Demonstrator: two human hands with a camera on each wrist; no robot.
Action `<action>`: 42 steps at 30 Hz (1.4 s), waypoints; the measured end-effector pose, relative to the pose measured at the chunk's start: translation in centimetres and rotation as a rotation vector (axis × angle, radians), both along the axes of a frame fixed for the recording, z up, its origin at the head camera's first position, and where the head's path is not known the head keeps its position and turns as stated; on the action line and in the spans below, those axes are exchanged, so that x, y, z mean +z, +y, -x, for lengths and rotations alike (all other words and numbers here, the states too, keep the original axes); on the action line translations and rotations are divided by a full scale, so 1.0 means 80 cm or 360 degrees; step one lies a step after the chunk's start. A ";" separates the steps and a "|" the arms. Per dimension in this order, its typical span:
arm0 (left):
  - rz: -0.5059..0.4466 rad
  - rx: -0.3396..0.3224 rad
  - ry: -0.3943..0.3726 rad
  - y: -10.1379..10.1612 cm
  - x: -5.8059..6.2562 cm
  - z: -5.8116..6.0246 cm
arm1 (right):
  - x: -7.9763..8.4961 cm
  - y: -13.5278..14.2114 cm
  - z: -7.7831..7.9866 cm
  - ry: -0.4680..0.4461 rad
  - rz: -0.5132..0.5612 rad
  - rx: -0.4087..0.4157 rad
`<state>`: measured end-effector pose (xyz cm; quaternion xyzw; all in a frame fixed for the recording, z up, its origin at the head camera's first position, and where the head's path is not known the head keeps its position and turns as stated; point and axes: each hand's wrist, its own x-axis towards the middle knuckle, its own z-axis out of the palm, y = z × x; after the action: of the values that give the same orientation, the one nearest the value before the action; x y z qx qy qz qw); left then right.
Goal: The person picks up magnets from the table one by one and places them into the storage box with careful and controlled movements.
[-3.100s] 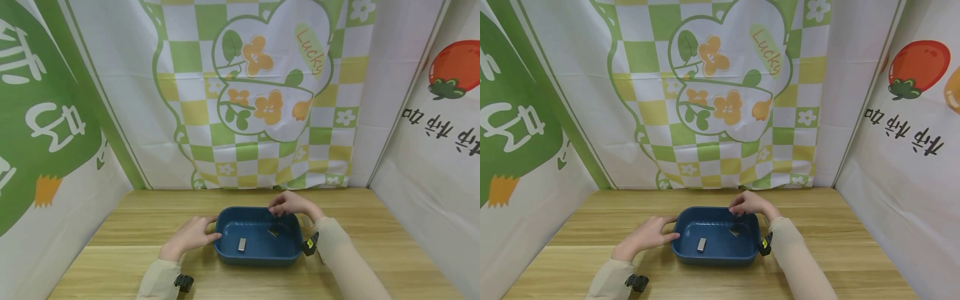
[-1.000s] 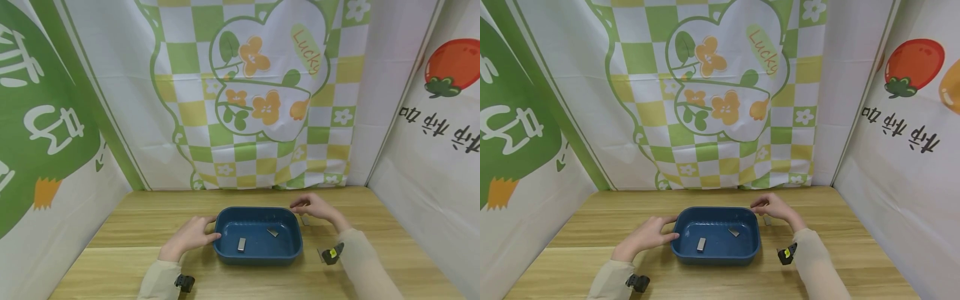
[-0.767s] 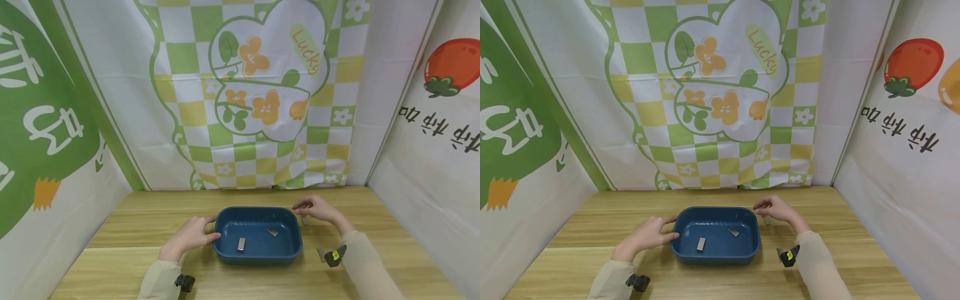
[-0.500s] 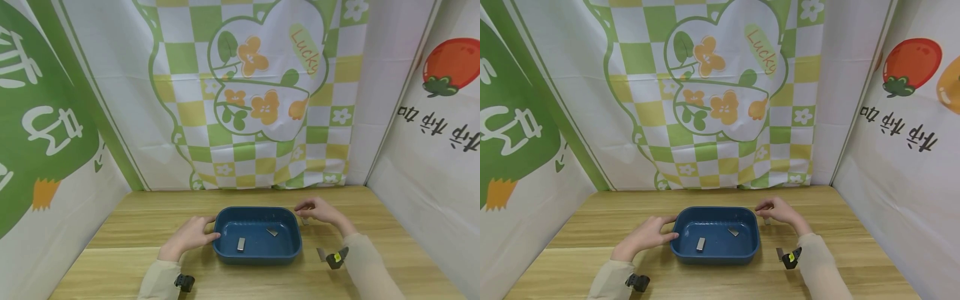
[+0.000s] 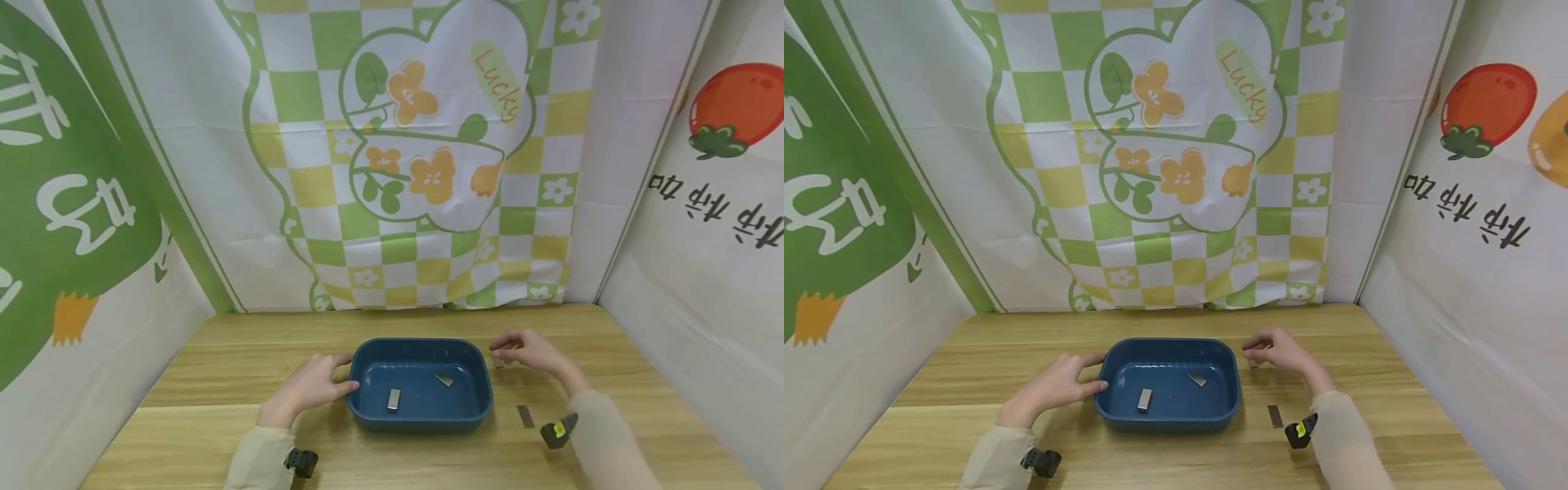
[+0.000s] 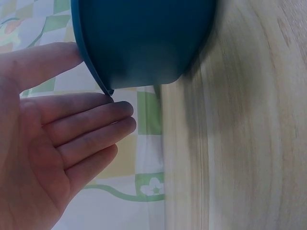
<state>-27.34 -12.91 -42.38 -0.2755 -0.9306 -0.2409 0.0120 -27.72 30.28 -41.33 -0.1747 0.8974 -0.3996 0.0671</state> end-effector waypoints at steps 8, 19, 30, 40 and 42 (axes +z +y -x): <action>-0.0011 -0.0009 0.0000 -0.001 0.000 -0.001 | -0.011 0.008 -0.006 0.0071 -0.0033 0.0005; -0.0030 -0.0017 -0.0011 -0.001 0.002 -0.003 | -0.022 0.019 -0.021 0.0069 -0.0090 -0.0056; -0.0048 -0.0017 -0.0005 -0.002 0.002 -0.004 | -0.032 0.031 -0.034 0.0000 -0.0140 -0.0117; -0.0060 -0.0016 -0.0035 -0.002 0.003 -0.004 | -0.041 0.040 -0.039 -0.0014 -0.0108 -0.0157; -0.0058 -0.0012 -0.0038 -0.002 0.003 -0.004 | -0.042 0.041 -0.040 -0.0015 -0.0117 -0.0162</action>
<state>-26.99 -13.03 -42.13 -0.2758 -0.9251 -0.2611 0.0050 -24.50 33.53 -44.69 -0.1243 0.9188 -0.3702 0.0572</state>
